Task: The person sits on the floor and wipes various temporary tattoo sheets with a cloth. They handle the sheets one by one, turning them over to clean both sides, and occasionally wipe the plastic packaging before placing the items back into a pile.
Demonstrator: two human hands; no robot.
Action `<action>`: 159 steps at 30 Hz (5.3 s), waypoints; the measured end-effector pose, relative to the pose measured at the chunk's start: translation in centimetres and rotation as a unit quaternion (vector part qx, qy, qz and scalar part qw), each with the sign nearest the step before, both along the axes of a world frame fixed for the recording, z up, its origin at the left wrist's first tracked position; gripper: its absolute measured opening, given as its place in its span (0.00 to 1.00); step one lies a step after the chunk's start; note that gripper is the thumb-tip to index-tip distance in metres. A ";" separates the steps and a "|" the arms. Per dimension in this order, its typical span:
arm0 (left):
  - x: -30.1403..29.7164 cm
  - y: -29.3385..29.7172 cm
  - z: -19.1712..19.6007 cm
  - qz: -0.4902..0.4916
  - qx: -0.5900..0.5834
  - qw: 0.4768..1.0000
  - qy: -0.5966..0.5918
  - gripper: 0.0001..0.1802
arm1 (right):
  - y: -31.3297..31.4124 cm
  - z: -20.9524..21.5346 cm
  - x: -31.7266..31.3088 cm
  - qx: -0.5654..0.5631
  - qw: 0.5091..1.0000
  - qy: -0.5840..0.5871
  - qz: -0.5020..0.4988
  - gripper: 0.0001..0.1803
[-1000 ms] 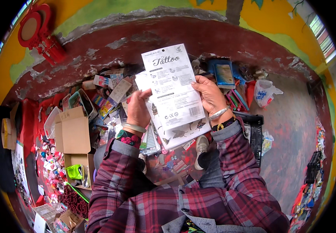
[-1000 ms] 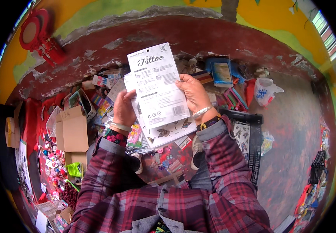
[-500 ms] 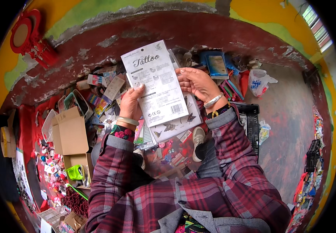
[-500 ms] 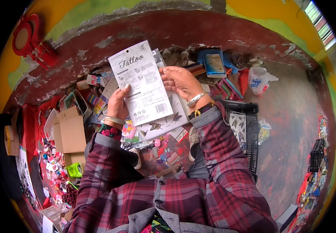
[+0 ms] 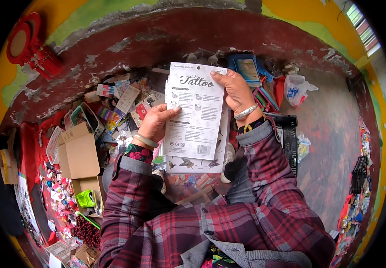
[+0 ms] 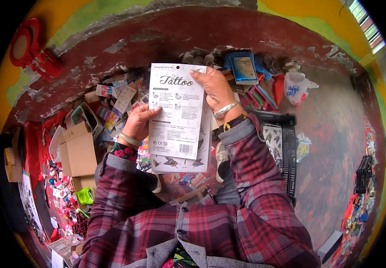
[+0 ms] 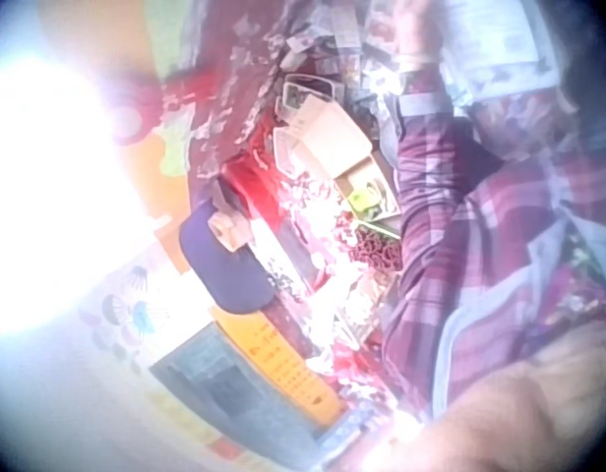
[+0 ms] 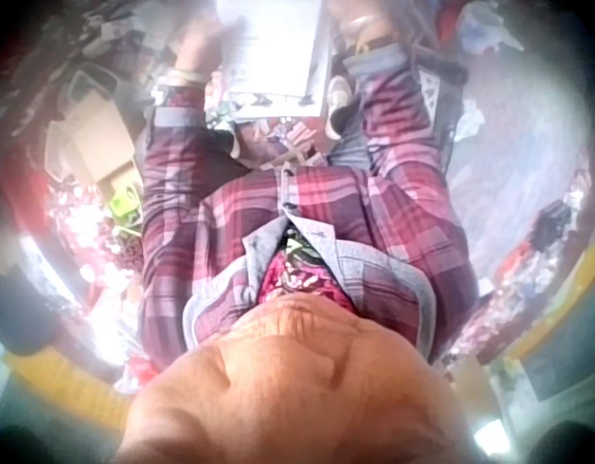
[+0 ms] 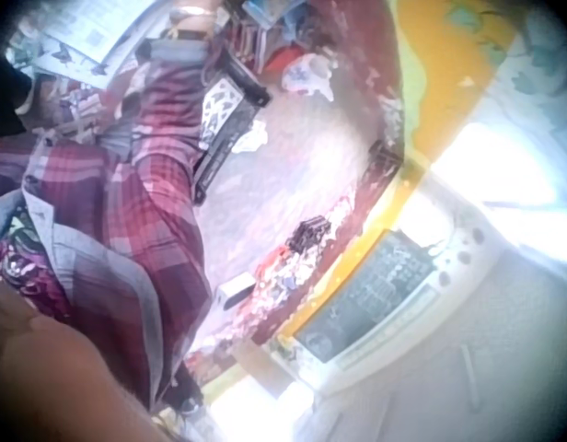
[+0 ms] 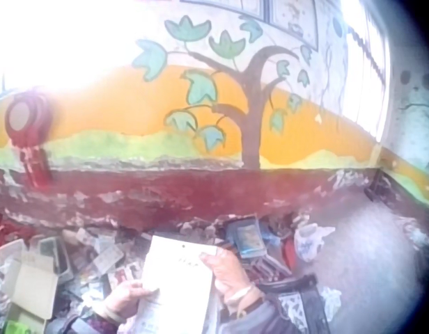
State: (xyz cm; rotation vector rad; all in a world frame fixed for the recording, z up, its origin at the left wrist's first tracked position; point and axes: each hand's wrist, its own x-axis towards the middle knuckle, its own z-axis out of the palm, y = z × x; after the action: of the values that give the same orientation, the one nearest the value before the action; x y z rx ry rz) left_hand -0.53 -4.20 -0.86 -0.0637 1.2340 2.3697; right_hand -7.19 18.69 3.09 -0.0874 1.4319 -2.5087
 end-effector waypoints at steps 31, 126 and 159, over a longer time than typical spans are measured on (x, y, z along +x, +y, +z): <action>-2.6 -2.8 -4.2 0.187 -0.043 0.981 -0.028 0.22 | 27.4 -27.2 25.6 0.332 0.860 -0.326 -0.206 0.21; 1.7 2.3 -1.3 -0.124 -0.140 0.967 0.176 0.25 | -3.0 -2.0 4.6 0.488 0.679 0.518 -0.177 0.24; 0.2 1.1 -2.0 0.092 -0.005 0.994 0.053 0.20 | -4.7 -5.0 5.7 0.445 0.762 0.471 -0.007 0.28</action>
State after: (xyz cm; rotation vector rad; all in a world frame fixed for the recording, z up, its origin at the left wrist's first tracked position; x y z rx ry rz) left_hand -0.32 -3.13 -2.89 -0.0571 1.3422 2.5528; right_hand -1.49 13.99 -1.94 -1.2668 2.7998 -1.4539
